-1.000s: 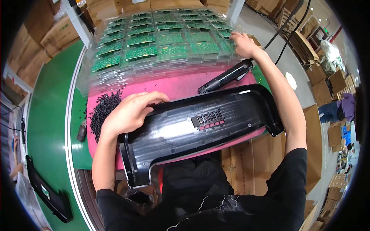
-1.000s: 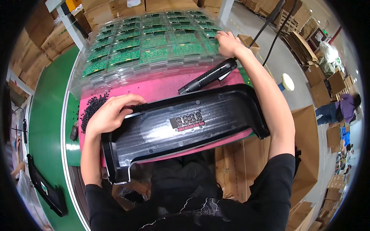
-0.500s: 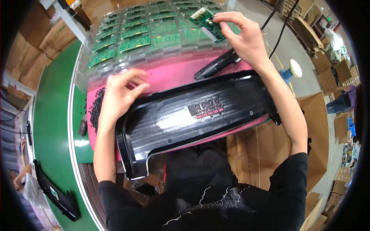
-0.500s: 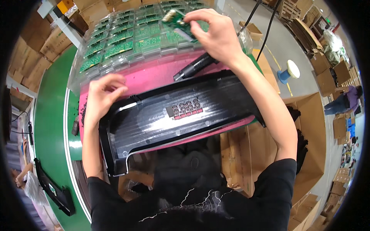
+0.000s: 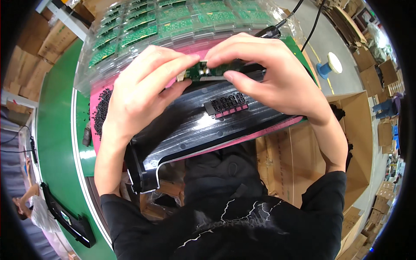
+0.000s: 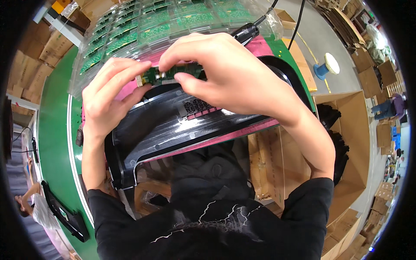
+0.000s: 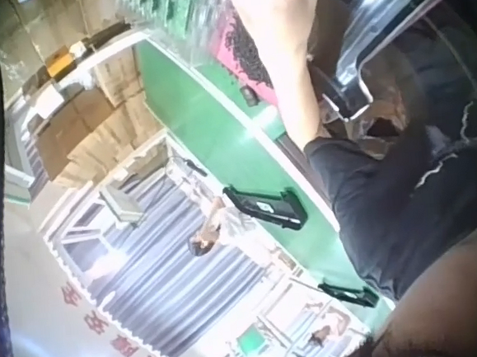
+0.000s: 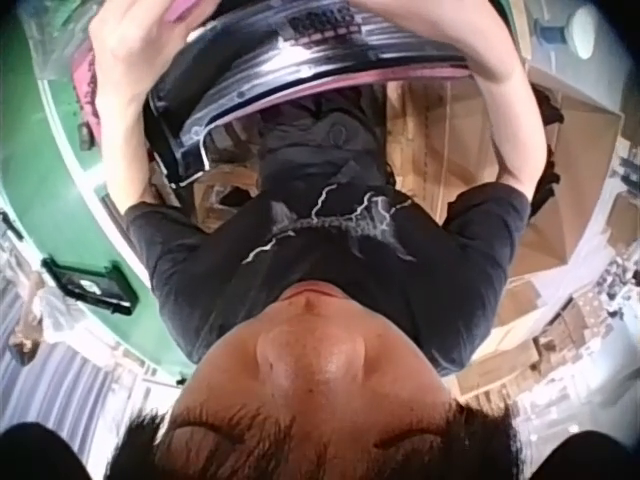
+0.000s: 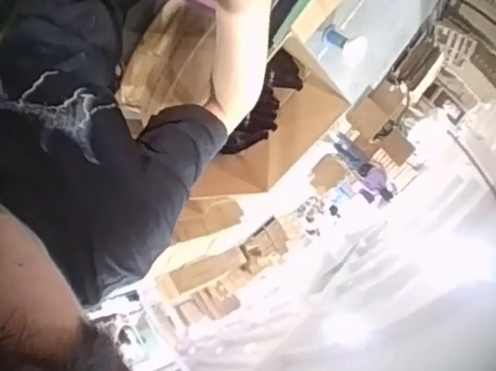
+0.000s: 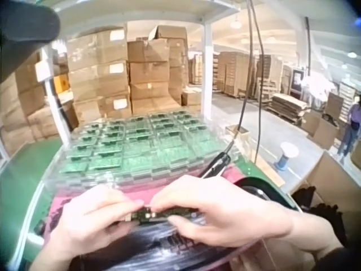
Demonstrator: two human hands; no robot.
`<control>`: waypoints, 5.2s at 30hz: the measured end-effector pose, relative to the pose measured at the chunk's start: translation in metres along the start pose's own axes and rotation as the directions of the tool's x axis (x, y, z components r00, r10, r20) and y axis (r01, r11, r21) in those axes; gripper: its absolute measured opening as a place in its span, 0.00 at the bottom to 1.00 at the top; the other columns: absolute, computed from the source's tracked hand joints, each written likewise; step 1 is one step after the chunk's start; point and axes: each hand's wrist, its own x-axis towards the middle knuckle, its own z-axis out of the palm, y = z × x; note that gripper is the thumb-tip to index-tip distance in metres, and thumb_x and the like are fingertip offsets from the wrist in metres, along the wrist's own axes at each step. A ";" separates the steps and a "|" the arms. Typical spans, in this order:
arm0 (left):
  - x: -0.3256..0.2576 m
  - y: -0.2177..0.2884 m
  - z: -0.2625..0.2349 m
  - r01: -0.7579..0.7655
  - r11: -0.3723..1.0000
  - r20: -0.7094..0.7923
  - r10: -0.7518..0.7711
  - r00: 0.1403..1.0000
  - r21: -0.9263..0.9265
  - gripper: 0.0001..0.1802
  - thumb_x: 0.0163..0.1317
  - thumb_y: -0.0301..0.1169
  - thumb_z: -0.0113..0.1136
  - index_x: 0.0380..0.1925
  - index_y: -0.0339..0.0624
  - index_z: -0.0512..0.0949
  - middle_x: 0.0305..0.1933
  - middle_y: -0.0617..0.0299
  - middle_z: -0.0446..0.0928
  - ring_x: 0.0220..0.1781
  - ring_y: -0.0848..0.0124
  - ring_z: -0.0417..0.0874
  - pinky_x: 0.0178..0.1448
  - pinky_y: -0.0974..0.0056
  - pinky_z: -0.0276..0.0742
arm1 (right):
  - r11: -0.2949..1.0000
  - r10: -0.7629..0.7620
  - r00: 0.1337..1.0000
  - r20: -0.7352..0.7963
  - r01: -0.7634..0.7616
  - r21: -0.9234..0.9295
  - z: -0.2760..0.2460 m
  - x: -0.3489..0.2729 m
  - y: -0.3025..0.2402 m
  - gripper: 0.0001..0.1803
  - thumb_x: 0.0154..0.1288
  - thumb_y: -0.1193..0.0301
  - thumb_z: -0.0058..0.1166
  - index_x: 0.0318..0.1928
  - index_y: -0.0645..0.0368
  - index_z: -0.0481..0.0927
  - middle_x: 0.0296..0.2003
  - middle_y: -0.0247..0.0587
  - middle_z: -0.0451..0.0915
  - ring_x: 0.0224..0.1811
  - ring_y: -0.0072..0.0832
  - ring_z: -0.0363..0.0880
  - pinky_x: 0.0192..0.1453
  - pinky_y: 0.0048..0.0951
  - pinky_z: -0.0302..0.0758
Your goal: Assembling electronic components by mounting a printed circuit board into a plastic housing using an electric screwdriver.
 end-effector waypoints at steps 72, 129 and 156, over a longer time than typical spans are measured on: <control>-0.091 -0.081 -0.034 0.635 0.683 0.437 -0.726 0.531 0.361 0.19 0.41 0.19 0.70 0.37 0.35 0.79 0.39 0.50 0.81 0.46 0.53 0.81 0.50 0.54 0.77 | 0.611 0.780 0.345 -0.522 -0.602 0.514 -0.040 -0.073 0.127 0.27 0.67 0.71 0.57 0.63 0.67 0.67 0.55 0.45 0.73 0.50 0.26 0.76 0.59 0.26 0.71; -0.052 -0.012 0.006 0.219 0.793 0.078 -0.213 0.974 -0.569 0.19 0.53 0.17 0.71 0.40 0.32 0.71 0.33 0.58 0.77 0.39 0.64 0.88 0.45 0.65 0.85 | 0.448 0.010 0.955 -0.295 0.260 0.855 0.038 0.021 -0.033 0.22 0.66 0.56 0.55 0.53 0.54 0.68 0.23 0.25 0.71 0.25 0.18 0.70 0.38 0.26 0.71; -0.027 0.009 0.036 0.412 0.888 0.579 -0.231 0.782 -0.202 0.19 0.56 0.24 0.64 0.49 0.40 0.77 0.36 0.56 0.75 0.40 0.58 0.81 0.43 0.56 0.79 | 0.762 0.435 0.805 -0.404 -0.090 0.642 0.026 -0.019 0.030 0.14 0.66 0.65 0.50 0.46 0.60 0.69 0.18 0.34 0.67 0.19 0.23 0.66 0.32 0.31 0.71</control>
